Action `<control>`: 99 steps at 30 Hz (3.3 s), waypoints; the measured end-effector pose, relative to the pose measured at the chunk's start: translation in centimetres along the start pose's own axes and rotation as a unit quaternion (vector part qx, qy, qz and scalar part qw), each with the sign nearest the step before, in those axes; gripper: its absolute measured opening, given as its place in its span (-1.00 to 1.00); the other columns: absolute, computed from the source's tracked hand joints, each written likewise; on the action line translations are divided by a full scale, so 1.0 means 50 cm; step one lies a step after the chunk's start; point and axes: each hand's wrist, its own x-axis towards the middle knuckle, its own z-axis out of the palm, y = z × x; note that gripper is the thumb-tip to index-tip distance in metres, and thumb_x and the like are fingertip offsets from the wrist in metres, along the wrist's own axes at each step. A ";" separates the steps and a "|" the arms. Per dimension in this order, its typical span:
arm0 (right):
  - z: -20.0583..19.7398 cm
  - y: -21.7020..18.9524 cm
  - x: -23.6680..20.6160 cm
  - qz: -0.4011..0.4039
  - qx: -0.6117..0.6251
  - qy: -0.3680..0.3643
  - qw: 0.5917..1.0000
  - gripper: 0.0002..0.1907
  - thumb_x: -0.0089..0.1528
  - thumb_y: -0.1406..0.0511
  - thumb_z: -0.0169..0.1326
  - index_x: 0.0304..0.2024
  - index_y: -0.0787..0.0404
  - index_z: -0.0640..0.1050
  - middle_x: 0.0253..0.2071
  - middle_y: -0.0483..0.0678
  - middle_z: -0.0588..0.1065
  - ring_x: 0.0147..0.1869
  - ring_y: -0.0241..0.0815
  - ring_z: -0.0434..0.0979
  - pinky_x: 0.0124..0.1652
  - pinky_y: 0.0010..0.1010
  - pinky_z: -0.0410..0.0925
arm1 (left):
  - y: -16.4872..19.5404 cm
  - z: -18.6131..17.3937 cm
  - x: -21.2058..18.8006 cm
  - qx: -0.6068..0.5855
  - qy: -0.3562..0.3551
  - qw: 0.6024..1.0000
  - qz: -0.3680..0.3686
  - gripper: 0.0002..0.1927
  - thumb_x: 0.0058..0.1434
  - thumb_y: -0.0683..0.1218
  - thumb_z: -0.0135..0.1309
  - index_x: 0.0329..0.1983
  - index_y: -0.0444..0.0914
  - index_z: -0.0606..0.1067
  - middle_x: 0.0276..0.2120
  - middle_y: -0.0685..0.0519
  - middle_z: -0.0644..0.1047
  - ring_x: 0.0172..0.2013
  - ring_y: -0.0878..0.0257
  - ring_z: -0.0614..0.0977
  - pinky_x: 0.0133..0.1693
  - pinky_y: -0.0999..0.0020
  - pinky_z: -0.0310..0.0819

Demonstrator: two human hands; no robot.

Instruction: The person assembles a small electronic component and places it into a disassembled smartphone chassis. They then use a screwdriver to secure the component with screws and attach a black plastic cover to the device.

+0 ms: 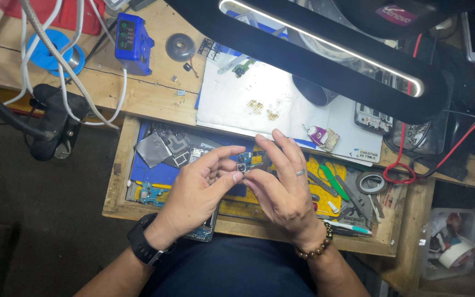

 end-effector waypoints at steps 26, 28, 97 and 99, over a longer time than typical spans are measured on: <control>0.016 -0.013 -0.066 0.373 0.465 0.118 0.794 -0.37 0.26 0.54 0.07 0.36 0.43 0.20 0.15 0.13 0.39 0.20 -0.16 0.50 0.07 -0.36 0.49 | -0.019 0.000 0.000 -0.026 -0.007 1.000 -0.006 -0.55 0.32 -0.23 0.06 0.30 -0.32 0.43 -0.19 0.05 0.61 -0.15 0.39 0.63 -0.08 0.52 0.55; 0.030 -0.006 -0.062 0.401 0.506 0.086 0.758 -0.39 0.25 0.54 0.05 0.34 0.40 0.22 0.08 0.11 0.44 0.11 -0.19 0.53 0.02 -0.36 0.51 | -0.019 0.000 -0.001 -0.012 -0.003 1.000 -0.005 -0.55 0.31 -0.23 0.08 0.29 -0.30 0.45 -0.21 0.05 0.60 -0.20 0.41 0.62 -0.13 0.52 0.54; 0.075 0.037 -0.092 0.449 0.538 0.077 0.709 -0.55 0.31 0.48 0.07 0.25 0.36 0.35 -0.08 0.10 0.57 -0.15 -0.21 0.60 -0.11 -0.42 0.49 | 0.090 -0.112 -0.107 0.308 0.201 0.913 0.174 -0.91 0.23 -0.16 0.26 -0.24 -0.27 0.62 -0.37 0.09 0.64 -0.40 0.38 0.65 -0.34 0.51 0.49; 0.074 0.035 -0.099 0.442 0.535 0.079 0.716 -0.56 0.32 0.48 0.07 0.25 0.36 0.35 -0.08 0.10 0.56 -0.15 -0.22 0.60 -0.10 -0.42 0.49 | 0.139 -0.102 -0.145 0.346 0.183 0.881 0.264 -0.90 0.25 -0.17 0.26 -0.19 -0.25 0.60 -0.31 0.06 0.62 -0.35 0.36 0.66 -0.34 0.57 0.49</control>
